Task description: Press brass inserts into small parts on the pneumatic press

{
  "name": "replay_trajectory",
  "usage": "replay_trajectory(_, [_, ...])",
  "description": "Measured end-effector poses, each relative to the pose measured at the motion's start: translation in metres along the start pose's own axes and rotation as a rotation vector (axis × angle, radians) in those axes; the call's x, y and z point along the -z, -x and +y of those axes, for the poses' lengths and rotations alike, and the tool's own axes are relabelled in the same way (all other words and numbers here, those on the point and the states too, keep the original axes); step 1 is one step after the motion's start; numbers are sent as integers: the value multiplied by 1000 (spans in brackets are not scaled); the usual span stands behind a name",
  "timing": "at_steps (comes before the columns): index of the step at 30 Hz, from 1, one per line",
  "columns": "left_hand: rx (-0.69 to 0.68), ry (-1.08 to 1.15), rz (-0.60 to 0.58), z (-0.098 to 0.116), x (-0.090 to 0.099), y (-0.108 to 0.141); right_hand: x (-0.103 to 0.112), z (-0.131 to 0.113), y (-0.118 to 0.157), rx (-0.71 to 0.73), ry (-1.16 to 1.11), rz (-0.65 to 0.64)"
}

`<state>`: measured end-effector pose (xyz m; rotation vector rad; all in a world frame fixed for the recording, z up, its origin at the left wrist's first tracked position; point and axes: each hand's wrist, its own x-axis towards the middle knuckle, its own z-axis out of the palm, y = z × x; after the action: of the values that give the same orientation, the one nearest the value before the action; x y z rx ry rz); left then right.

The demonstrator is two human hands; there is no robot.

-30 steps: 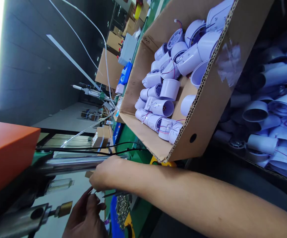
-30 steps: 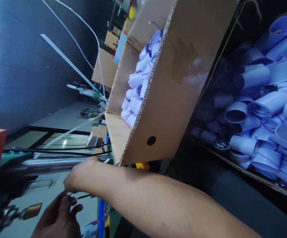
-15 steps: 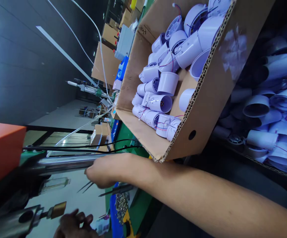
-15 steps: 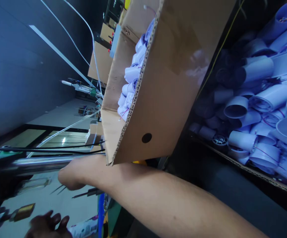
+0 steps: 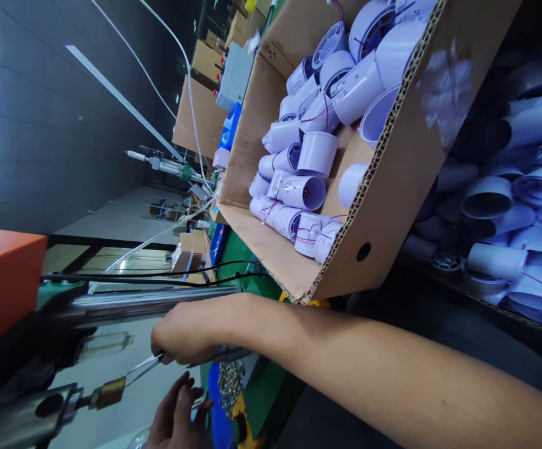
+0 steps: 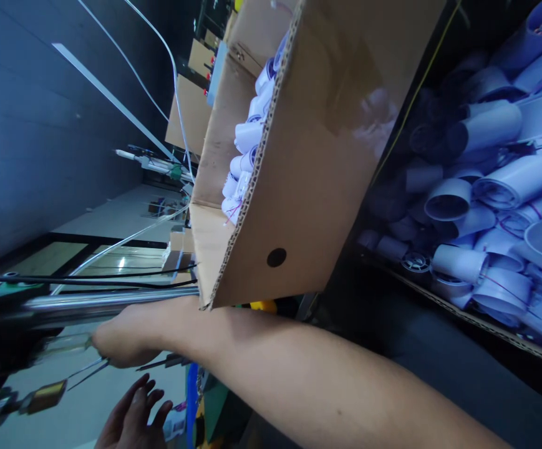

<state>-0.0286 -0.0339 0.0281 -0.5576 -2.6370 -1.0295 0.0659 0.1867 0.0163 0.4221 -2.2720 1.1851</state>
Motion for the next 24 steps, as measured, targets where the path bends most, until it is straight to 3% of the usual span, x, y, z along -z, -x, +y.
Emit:
replay_trajectory(6, [44, 120, -12, -3, -6, 3, 5, -4, 9, 24, 73, -119])
replay_trajectory(24, [63, 159, -36, -5, -11, 9, 15, -10, 23, -4, 31, -102])
